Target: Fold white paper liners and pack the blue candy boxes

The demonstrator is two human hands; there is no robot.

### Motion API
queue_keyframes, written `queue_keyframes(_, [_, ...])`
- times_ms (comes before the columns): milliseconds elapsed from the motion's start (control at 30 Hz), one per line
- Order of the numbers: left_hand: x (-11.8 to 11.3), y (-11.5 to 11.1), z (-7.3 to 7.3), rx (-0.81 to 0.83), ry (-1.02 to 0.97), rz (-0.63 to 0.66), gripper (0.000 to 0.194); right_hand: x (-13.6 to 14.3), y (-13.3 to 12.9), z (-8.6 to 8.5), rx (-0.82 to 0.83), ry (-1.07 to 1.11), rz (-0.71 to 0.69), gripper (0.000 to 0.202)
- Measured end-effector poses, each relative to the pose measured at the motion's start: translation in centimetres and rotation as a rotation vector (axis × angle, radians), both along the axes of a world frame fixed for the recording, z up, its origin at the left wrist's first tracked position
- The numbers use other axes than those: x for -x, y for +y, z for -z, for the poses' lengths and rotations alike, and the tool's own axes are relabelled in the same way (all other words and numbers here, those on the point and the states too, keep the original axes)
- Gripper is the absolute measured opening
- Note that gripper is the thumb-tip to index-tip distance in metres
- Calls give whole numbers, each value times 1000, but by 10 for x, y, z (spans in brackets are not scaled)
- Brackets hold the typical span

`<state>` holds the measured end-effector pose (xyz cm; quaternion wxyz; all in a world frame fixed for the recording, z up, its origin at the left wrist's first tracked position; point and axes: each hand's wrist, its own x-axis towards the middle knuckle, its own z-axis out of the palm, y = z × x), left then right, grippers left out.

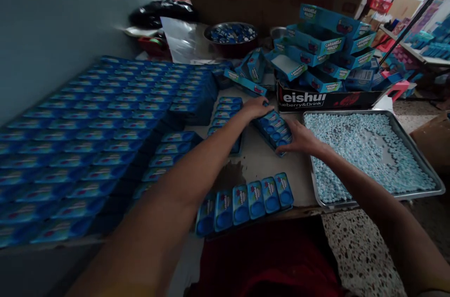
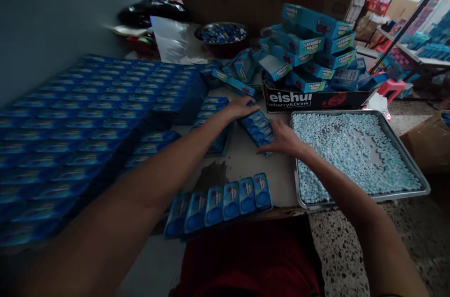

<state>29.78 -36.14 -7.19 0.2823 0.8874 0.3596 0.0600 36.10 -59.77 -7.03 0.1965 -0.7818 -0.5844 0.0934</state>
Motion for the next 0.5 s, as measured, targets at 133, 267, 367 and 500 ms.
queue_keyframes(133, [-23,-12,0,1,-58,492,62,38,-32,26,-150,126,230,98])
queue_keyframes(267, [-44,-23,3,46,-82,668,67,56,-38,37,-169,98,348,82])
queue_keyframes(367, [-43,-29,5,28,-124,580,73,56,-34,36,-154,88,360,80])
queue_keyframes(500, [4,-46,-24,44,-337,450,74,51,-49,22,-141,89,337,82])
